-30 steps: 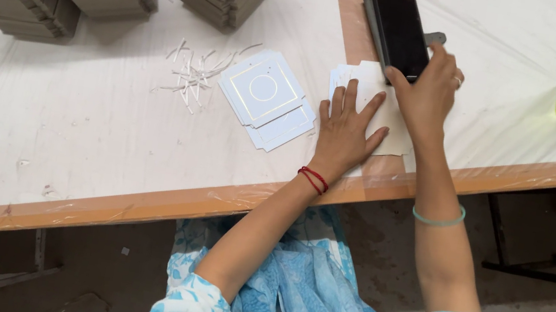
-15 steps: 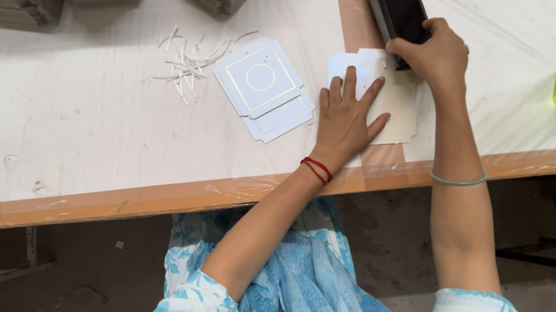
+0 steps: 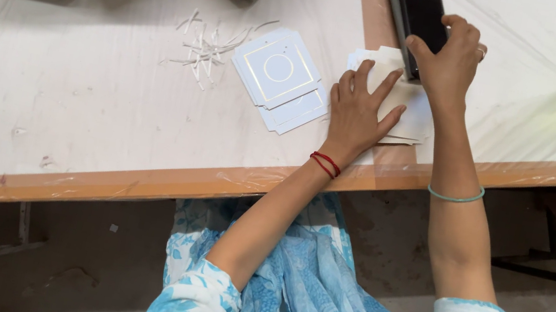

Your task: The recorder is manually detaching and sorting small cardboard or paper cards from a sheet.

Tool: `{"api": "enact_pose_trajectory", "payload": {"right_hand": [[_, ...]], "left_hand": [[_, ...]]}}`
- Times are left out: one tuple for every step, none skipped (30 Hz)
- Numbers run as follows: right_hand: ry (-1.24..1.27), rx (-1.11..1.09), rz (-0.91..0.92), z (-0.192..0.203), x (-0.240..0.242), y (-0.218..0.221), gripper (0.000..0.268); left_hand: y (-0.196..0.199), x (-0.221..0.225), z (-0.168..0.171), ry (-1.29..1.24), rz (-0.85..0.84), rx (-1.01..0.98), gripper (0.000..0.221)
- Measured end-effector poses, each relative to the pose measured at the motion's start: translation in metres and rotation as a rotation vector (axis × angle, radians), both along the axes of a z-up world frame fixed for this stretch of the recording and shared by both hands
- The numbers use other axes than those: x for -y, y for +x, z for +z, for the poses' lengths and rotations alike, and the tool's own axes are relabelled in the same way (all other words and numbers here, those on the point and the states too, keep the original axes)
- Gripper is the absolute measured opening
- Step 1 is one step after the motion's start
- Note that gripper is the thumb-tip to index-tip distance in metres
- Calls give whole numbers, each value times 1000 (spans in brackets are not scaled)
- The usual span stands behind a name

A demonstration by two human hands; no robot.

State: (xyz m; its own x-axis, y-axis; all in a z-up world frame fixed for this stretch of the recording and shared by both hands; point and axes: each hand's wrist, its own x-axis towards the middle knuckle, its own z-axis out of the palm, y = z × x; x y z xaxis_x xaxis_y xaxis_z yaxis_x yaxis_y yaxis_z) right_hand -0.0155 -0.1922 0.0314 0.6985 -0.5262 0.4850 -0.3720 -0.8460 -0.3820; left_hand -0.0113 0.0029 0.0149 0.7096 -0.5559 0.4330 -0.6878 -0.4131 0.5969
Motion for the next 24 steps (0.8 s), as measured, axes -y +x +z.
{"api": "enact_pose_trajectory", "payload": {"right_hand": [[1, -1, 9, 3, -10, 3, 61], [-45, 51, 72, 7, -20, 8, 51], [-89, 104, 136, 11, -30, 13, 42], [-91, 106, 149, 14, -44, 21, 42], [41, 63, 184, 17, -59, 30, 39], [177, 14, 219, 17, -76, 35, 36], [178, 12, 230, 15, -95, 42, 36], [232, -65, 277, 13, -114, 50, 46], [284, -142, 325, 11, -134, 57, 55], [285, -140, 340, 9, -146, 64, 55], [250, -248, 316, 6, -159, 71, 66], [213, -356, 288, 3, -172, 77, 77], [214, -355, 299, 1, -178, 79, 77], [221, -408, 263, 0, -183, 82, 84], [227, -461, 225, -1, -188, 85, 90], [226, -468, 232, 2, -191, 85, 90], [260, -460, 215, 5, -194, 85, 91], [297, -456, 191, 8, -196, 82, 91], [299, -465, 191, 4, -198, 78, 91], [288, -414, 184, 2, -199, 77, 91], [277, -363, 177, 2, -199, 76, 92], [273, -362, 177, 3, -203, 76, 92], [231, -280, 173, 5, -207, 75, 91], [192, -203, 169, 6, -211, 72, 90]], "left_hand": [[2, -4, 2, 1, 9, -1, 58], [6, -8, 4, -88, 45, -21, 56], [10, -12, 7, -177, 81, -40, 56], [20, -20, 6, -181, 94, -36, 56], [30, -29, 4, -238, 129, -66, 53], [37, -40, 2, -291, 162, -98, 52], [49, -57, 4, -290, 173, -98, 52], [61, -76, 6, -274, 208, -55, 53], [73, -95, 9, -258, 242, -11, 55], [80, -110, 9, -256, 256, -5, 55], [87, -125, 10, -166, 296, -45, 57], [92, -141, 10, -74, 332, -89, 60], [91, -150, 2, -72, 344, -86, 60], [92, -158, -6, 2, 305, -99, 65], [92, -165, -14, 76, 266, -113, 71], [89, -166, -19, 76, 274, -119, 71], [87, -166, -24, 103, 272, -27, 69], [82, -166, -30, 131, 264, 61, 66], [80, -166, -28, 133, 264, 52, 66], [80, -165, -24, 127, 270, 34, 66], [81, -164, -20, 120, 276, 17, 65], [81, -164, -17, 117, 276, 17, 65], [81, -164, -15, 107, 267, -6, 64], [79, -166, -13, 101, 259, -34, 64]]}}
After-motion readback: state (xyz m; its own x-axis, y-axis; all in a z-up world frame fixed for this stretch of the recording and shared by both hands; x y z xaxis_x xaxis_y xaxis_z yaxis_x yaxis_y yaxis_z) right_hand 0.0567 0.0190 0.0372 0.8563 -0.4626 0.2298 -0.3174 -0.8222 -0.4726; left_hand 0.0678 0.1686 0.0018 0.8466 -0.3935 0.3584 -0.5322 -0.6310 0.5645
